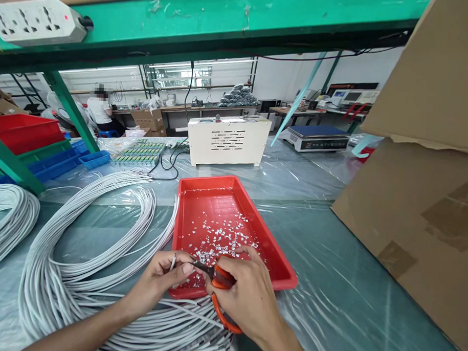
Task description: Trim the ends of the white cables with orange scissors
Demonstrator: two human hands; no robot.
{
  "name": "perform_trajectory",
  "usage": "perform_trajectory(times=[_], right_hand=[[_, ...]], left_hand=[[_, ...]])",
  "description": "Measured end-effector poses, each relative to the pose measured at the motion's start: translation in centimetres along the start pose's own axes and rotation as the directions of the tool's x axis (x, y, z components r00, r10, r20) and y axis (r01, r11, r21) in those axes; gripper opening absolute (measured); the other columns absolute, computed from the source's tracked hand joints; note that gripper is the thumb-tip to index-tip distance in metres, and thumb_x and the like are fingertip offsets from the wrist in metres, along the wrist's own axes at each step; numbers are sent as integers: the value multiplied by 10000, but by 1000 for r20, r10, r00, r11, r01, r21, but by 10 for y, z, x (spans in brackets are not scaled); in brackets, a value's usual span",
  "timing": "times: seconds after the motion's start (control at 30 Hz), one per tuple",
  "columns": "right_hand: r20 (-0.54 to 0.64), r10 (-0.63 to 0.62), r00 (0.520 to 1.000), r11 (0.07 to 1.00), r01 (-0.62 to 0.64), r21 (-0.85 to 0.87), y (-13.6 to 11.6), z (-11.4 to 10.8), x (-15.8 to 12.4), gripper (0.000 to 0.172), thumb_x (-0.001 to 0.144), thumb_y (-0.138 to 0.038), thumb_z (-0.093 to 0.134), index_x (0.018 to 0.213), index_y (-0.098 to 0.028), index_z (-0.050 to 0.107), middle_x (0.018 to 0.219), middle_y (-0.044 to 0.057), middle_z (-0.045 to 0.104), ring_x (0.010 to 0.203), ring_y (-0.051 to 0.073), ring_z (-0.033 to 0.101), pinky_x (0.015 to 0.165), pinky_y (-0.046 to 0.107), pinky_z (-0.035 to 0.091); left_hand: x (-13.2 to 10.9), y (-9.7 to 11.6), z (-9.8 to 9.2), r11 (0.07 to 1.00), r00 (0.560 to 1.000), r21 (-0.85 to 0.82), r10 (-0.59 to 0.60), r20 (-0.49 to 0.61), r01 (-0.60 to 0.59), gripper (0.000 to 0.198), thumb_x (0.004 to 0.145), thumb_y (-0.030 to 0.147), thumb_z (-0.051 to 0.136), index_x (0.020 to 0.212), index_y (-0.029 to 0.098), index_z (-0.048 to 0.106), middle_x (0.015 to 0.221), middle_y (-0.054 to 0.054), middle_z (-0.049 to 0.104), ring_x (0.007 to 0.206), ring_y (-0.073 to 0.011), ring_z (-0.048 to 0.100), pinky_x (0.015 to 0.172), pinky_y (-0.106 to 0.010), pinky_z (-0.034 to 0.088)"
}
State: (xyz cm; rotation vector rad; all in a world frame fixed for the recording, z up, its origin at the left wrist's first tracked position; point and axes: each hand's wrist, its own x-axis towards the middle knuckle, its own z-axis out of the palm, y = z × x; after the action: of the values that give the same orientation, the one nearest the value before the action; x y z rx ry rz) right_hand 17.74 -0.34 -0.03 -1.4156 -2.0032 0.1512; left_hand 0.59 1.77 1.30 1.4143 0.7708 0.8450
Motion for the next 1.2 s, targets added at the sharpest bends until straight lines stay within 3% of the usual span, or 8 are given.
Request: perform_trajectory(times=[0.17, 0.4, 0.6, 0.7, 0.83, 0.93, 1.13, 1.2], right_hand=[[13, -5, 1000, 1000, 5, -5, 1, -1, 0, 353, 736, -288, 526, 492, -200, 286, 429, -71, 361, 465, 107, 337, 746, 294, 356], [49, 5, 999, 1000, -5, -6, -1, -2, -2, 323, 720, -238, 522, 479, -205, 311, 433, -57, 413, 490, 123, 419, 670, 278, 377], [75, 108, 991, 993, -112, 43, -3, 4, -4, 397, 741, -315, 519, 492, -202, 231, 455, -37, 391, 560, 145, 436, 534, 235, 337], [55, 111, 992, 993, -113, 27, -2, 6, -4, 394, 731, -314, 526, 502, -198, 227, 453, -44, 367, 565, 142, 419, 574, 237, 336], [12, 49, 999, 999, -48, -23, 1, 4, -4, 353, 706, -263, 536, 516, -194, 247, 448, -65, 349, 523, 117, 357, 719, 274, 334], [13, 64, 998, 998, -64, -17, -1, 4, -4, 364, 715, -278, 530, 514, -196, 238, 445, -64, 331, 518, 118, 344, 685, 259, 331], [115, 220, 969, 972, -227, 55, -9, 9, -6, 414, 708, -282, 518, 487, -200, 178, 439, -56, 290, 494, 118, 336, 493, 219, 258], [116, 227, 967, 971, -233, 45, -11, 10, -5, 412, 707, -275, 512, 490, -200, 170, 434, -64, 269, 468, 108, 316, 494, 223, 259]], left_hand=[[0, 0, -1, 1000, 1000, -6, -2, 25, 2, 237, 798, 299, 538, 759, 127, 696, 515, 42, 428, 484, -73, 329, 507, -196, 276], [2, -3, -2, 1000, 998, 13, 20, -68, -19, 187, 727, 258, 625, 614, 109, 630, 503, 23, 524, 494, -81, 429, 499, -193, 318], [-4, -6, 3, 962, 963, 254, 156, -220, -98, 156, 730, 242, 620, 674, 106, 673, 610, -38, 628, 549, -117, 501, 524, -209, 371], [-7, -5, 4, 947, 966, 296, 185, -179, -127, 204, 787, 250, 553, 678, 110, 655, 567, -12, 585, 540, -105, 486, 535, -201, 371], [-4, -5, 3, 974, 988, 201, 122, -92, -102, 272, 830, 264, 487, 624, 120, 593, 519, 18, 529, 500, -81, 456, 521, -186, 360], [-2, -8, 3, 977, 985, 197, 105, -133, -78, 192, 789, 264, 547, 674, 120, 600, 541, 16, 557, 466, -77, 449, 477, -182, 354], [-7, -9, 2, 834, 915, 506, 357, -188, -221, 131, 774, 189, 570, 741, 113, 672, 691, -53, 677, 622, -133, 578, 603, -209, 414], [-7, -8, 2, 832, 919, 507, 354, -173, -225, 144, 788, 192, 553, 764, 115, 672, 708, -55, 678, 639, -134, 584, 616, -208, 418]])
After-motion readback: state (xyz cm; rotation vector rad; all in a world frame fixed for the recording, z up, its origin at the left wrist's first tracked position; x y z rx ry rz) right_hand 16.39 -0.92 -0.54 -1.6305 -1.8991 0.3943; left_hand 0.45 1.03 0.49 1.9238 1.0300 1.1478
